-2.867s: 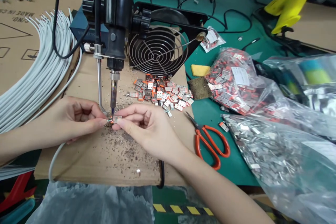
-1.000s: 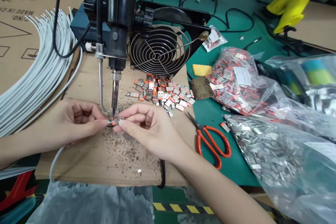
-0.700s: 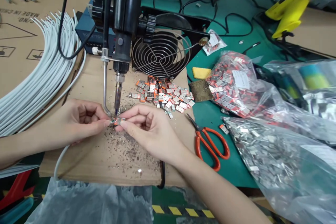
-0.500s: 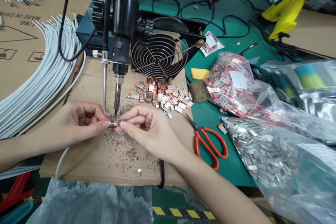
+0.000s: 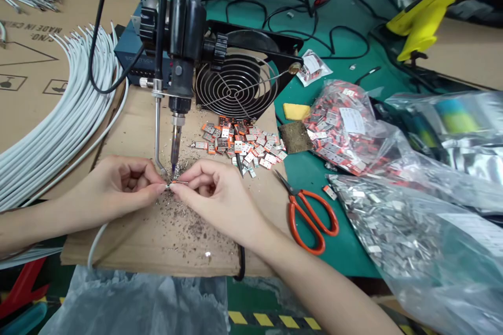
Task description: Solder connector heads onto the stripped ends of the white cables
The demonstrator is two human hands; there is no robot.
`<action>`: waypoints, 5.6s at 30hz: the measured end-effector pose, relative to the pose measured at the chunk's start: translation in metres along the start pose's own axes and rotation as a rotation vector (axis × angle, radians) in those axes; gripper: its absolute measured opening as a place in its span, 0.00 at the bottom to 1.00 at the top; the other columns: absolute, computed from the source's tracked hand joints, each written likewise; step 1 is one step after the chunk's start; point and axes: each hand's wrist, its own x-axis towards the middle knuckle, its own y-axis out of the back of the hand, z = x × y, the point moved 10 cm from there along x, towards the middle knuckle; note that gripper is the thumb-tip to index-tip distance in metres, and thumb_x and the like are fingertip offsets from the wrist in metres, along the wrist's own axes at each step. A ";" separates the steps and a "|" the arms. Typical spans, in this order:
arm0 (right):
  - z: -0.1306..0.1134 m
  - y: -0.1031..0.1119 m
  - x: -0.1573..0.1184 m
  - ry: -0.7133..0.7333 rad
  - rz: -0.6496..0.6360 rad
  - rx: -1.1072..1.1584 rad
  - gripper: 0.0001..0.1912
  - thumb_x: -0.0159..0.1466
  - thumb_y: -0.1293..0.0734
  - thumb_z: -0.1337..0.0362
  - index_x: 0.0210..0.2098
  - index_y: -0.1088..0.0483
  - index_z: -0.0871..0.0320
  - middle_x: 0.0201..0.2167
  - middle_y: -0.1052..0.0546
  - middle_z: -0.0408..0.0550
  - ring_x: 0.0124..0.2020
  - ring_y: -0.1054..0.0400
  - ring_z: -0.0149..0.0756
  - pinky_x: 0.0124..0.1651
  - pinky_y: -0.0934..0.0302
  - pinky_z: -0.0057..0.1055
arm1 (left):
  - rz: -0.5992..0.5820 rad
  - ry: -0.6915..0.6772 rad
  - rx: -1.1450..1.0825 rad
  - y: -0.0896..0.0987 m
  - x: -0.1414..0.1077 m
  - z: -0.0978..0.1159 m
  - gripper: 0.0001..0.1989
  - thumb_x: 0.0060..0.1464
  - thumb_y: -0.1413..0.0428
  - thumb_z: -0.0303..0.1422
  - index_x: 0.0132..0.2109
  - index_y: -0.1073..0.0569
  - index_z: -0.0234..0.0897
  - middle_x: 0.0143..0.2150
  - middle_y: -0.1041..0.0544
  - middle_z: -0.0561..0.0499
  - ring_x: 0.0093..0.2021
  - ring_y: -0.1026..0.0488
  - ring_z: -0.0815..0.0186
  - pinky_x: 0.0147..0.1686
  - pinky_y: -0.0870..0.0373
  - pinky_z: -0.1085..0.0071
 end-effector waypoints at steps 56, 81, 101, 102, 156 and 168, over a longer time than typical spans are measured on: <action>-0.004 -0.005 0.001 0.006 -0.100 0.084 0.05 0.53 0.31 0.67 0.28 0.31 0.59 0.25 0.21 0.46 0.25 0.28 0.30 0.26 0.39 0.24 | 0.050 -0.077 -0.015 0.001 -0.002 0.000 0.08 0.54 0.47 0.34 0.31 0.29 0.33 0.21 0.36 0.57 0.22 0.41 0.74 0.21 0.44 0.78; -0.006 -0.003 -0.002 0.037 -0.155 0.170 0.04 0.54 0.30 0.68 0.29 0.28 0.60 0.26 0.20 0.47 0.27 0.25 0.28 0.28 0.35 0.21 | 0.066 -0.137 -0.045 0.002 -0.004 0.007 0.08 0.53 0.46 0.33 0.31 0.27 0.33 0.20 0.38 0.58 0.20 0.43 0.75 0.19 0.45 0.79; -0.005 -0.003 -0.002 0.020 -0.162 0.244 0.04 0.53 0.29 0.69 0.30 0.28 0.59 0.25 0.19 0.45 0.28 0.24 0.28 0.31 0.33 0.19 | 0.096 -0.137 -0.050 0.005 -0.005 0.009 0.07 0.52 0.46 0.32 0.29 0.28 0.33 0.18 0.39 0.58 0.19 0.44 0.76 0.18 0.47 0.80; -0.006 -0.003 -0.002 0.020 -0.164 0.252 0.04 0.53 0.29 0.69 0.29 0.28 0.59 0.25 0.19 0.45 0.28 0.25 0.28 0.31 0.33 0.19 | 0.091 -0.137 -0.054 0.005 -0.005 0.009 0.07 0.52 0.46 0.32 0.29 0.28 0.33 0.18 0.39 0.58 0.19 0.44 0.76 0.18 0.47 0.80; -0.029 -0.012 -0.041 0.054 -0.310 0.046 0.05 0.53 0.29 0.66 0.27 0.28 0.62 0.23 0.20 0.47 0.22 0.28 0.27 0.23 0.38 0.21 | -0.154 -0.158 0.134 -0.028 -0.050 0.015 0.14 0.59 0.52 0.38 0.32 0.28 0.34 0.23 0.27 0.54 0.21 0.38 0.73 0.21 0.44 0.78; -0.034 -0.008 -0.086 0.141 -0.258 -0.112 0.10 0.57 0.32 0.60 0.33 0.29 0.60 0.26 0.22 0.48 0.25 0.29 0.30 0.25 0.39 0.25 | -0.297 -0.185 0.232 -0.060 -0.078 0.013 0.16 0.61 0.55 0.38 0.33 0.28 0.34 0.23 0.27 0.52 0.23 0.33 0.70 0.24 0.40 0.77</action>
